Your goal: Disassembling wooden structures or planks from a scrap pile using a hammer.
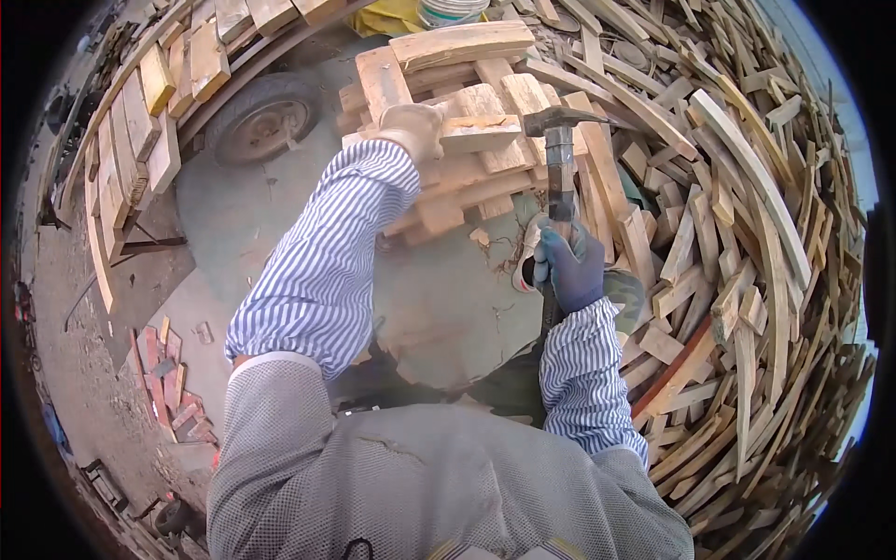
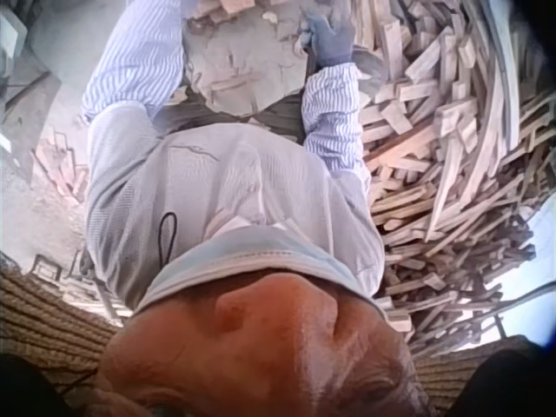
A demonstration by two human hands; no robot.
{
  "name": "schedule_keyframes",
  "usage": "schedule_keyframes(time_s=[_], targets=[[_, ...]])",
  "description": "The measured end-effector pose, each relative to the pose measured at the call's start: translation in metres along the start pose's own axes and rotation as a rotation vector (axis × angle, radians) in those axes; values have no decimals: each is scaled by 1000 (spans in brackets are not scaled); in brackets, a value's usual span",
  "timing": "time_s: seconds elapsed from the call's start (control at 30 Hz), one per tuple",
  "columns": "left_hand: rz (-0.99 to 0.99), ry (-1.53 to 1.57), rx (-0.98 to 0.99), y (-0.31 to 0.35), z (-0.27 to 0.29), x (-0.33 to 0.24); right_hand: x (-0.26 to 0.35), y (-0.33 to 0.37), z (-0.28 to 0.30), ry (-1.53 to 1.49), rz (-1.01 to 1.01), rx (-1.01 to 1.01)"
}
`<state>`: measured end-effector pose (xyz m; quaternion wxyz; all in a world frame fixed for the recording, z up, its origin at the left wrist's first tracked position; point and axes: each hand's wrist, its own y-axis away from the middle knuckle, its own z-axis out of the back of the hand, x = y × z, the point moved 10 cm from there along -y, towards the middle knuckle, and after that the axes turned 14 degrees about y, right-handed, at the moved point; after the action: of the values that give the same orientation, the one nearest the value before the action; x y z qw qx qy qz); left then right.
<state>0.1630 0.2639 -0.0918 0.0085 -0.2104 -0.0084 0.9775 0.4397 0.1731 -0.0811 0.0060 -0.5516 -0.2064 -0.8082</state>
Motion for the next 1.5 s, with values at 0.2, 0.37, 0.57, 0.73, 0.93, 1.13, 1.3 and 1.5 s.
schedule_keyframes(time_s=[0.2,0.37,0.57,0.73,0.93,1.13,1.3,1.5], targets=[[272,-56,241,18,-16,35,2,17,8,-5,-74,21],[294,-20,164,18,-19,36,47,1,16,6,221,-71],[381,-26,213,18,-18,37,12,-40,-38,79,-84,67],[347,-24,204,19,-13,32,55,-49,-14,17,-30,1],[353,-19,176,19,-18,38,102,-7,22,-74,431,-119],[326,-36,145,26,-19,27,23,-44,-38,246,-246,61],[281,-136,111,30,-21,18,119,-36,13,68,268,49],[287,-70,77,18,-17,31,119,-17,18,50,526,-156]])
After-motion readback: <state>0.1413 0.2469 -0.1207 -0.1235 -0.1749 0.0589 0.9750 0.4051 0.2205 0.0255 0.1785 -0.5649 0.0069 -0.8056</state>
